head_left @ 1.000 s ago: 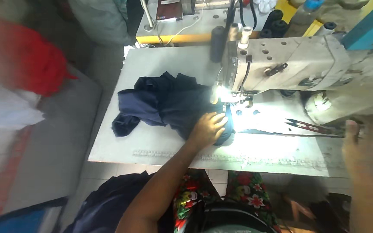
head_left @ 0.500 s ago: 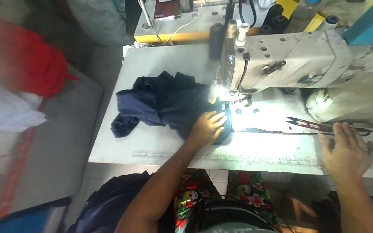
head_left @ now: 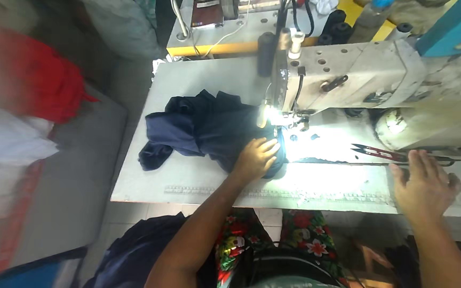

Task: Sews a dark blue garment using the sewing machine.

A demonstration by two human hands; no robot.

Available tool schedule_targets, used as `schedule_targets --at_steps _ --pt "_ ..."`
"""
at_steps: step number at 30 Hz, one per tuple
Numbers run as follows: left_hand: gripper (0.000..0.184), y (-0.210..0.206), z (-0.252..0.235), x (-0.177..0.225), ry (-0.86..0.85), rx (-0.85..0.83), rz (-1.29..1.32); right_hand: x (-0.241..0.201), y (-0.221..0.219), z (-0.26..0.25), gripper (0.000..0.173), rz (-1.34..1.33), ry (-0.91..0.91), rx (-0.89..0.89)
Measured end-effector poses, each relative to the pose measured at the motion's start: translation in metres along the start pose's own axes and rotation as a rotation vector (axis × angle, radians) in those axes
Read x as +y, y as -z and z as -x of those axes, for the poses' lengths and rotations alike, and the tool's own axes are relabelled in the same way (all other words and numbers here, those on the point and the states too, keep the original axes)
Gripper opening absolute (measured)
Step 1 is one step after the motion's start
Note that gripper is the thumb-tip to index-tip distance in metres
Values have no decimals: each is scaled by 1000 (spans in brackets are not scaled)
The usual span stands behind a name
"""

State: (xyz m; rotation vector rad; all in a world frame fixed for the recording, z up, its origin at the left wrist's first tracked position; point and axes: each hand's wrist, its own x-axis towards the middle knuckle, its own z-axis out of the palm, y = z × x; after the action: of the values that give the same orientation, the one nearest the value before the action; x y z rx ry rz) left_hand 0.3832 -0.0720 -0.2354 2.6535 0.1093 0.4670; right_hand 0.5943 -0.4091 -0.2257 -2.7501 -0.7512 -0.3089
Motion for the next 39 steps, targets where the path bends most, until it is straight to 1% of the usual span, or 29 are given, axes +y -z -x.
schedule_targets --at_steps 5,18,21,23,24,25,26,29,30,31,33,35,37,38,39 --pt "34 -3 1 -3 -20 17 -26 1 -1 -1 59 6 -3 4" --pt "34 4 7 7 -3 -31 -27 1 -2 -1 58 12 -12 21" --pt "33 3 7 6 -11 -17 -23 -5 10 -8 64 17 -46 47" --pt "33 3 7 6 -5 -28 -22 -24 27 -16 65 -6 -74 67" --pt "33 3 7 6 -8 -32 -23 -39 31 -17 61 -32 -44 71" --pt "33 3 7 6 -15 -28 -23 -58 31 -14 57 -59 32 61" --pt "32 3 7 6 -20 -19 -23 -81 25 -9 51 -100 159 53" --pt "26 5 9 6 -44 11 3 -144 -7 5 26 -252 614 -10" --pt "22 7 9 6 -47 15 14 -160 -18 6 23 -286 730 -28" --pt "18 10 8 5 -51 16 18 -172 -27 5 26 -316 810 -54" --pt "13 15 5 3 -38 9 31 -185 -41 -2 20 -385 888 -87" --pt "15 19 -1 2 10 18 19 -191 -45 -8 15 -457 919 -106" --pt "19 20 -9 5 76 12 -27 -194 -44 -12 17 -493 921 -114" --pt "21 19 -13 5 86 13 -43 -194 -43 -14 21 -491 924 -117" --pt "22 17 -16 5 87 19 -42 -194 -42 -15 21 -474 929 -125"
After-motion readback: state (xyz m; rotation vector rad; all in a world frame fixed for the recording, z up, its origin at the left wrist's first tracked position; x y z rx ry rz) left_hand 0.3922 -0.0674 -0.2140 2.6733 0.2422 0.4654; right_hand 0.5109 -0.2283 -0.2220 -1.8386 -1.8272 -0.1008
